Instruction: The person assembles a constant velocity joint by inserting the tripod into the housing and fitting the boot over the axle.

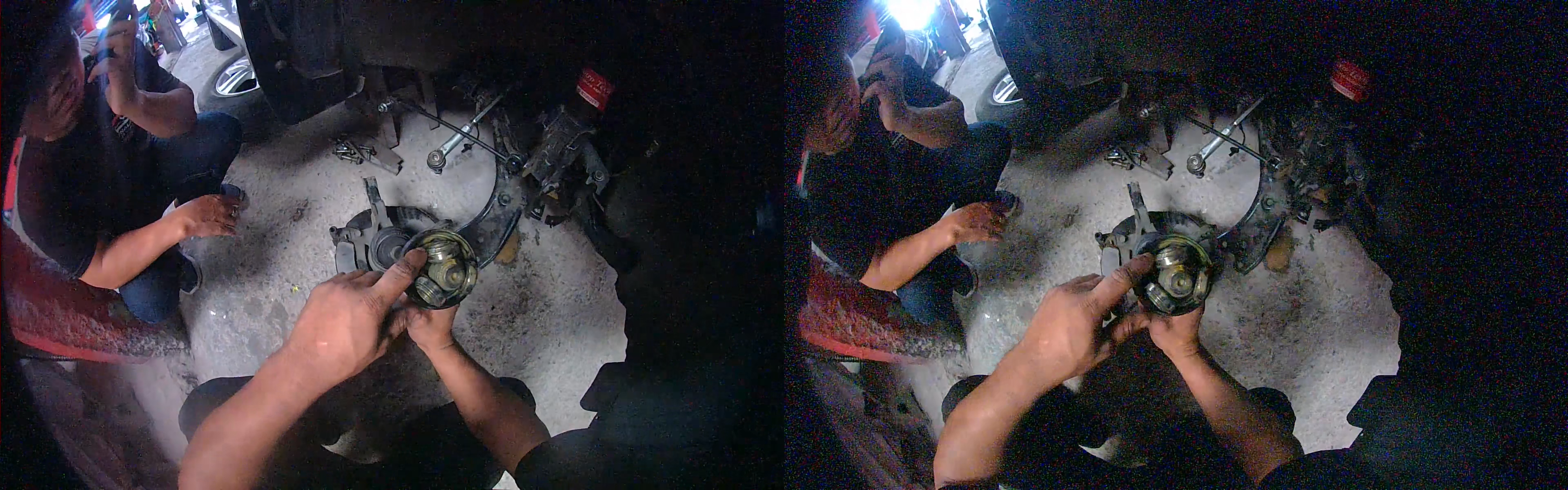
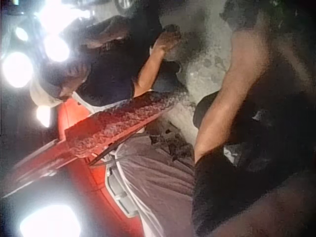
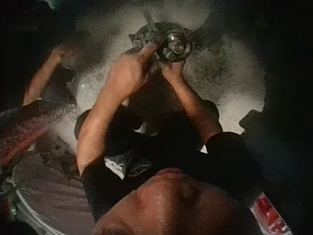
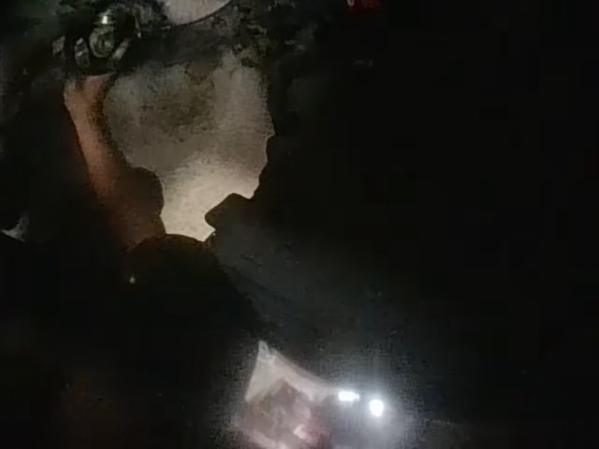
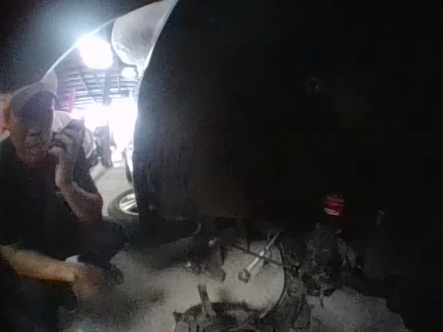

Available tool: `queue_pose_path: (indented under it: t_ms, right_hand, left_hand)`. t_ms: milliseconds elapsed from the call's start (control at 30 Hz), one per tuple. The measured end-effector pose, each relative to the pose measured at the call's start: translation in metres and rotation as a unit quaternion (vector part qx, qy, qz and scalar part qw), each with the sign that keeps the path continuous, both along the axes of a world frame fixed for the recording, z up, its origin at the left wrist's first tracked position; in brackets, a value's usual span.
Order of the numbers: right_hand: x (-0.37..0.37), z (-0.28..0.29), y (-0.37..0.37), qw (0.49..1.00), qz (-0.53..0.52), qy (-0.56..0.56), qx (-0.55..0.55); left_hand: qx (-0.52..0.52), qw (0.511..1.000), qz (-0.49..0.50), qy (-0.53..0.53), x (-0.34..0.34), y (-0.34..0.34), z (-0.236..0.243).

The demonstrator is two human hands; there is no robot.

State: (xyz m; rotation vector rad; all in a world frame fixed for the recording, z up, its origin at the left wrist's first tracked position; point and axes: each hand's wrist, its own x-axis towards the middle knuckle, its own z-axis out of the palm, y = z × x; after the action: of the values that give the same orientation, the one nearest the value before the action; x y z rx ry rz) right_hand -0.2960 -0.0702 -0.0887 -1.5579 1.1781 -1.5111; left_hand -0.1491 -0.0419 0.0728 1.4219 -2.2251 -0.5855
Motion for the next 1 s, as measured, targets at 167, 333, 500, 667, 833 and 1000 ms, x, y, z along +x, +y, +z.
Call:
queue_pose_path:
  t_ms: [167,333,500,667,833,1000]
  right_hand:
    - [0.010,-0.002,-0.002,0.995,-0.013,-0.092,-0.029]
    - [0.000,0.004,-0.008,0.996,0.023,-0.083,-0.006]
    - [0.003,0.002,-0.005,0.948,0.073,-0.284,0.122]
    - [0.004,-0.001,0.006,0.860,0.136,-0.451,0.199]
    - [0.002,-0.020,0.006,0.924,0.133,-0.328,0.144]
    - [-0.001,-0.027,0.001,0.907,0.136,-0.362,0.165]
  left_hand:
    - [-0.061,0.998,0.017,-0.023,-0.008,-0.004,-0.001]
    - [-0.088,0.995,0.040,0.039,-0.020,-0.009,-0.009]
    - [-0.071,0.989,0.127,0.031,-0.028,0.005,-0.014]
    - [-0.097,0.984,0.150,0.019,-0.036,0.012,-0.020]
    - [-0.143,0.979,0.142,0.028,-0.042,0.011,-0.031]
    - [-0.154,0.976,0.154,0.026,-0.048,0.008,-0.029]
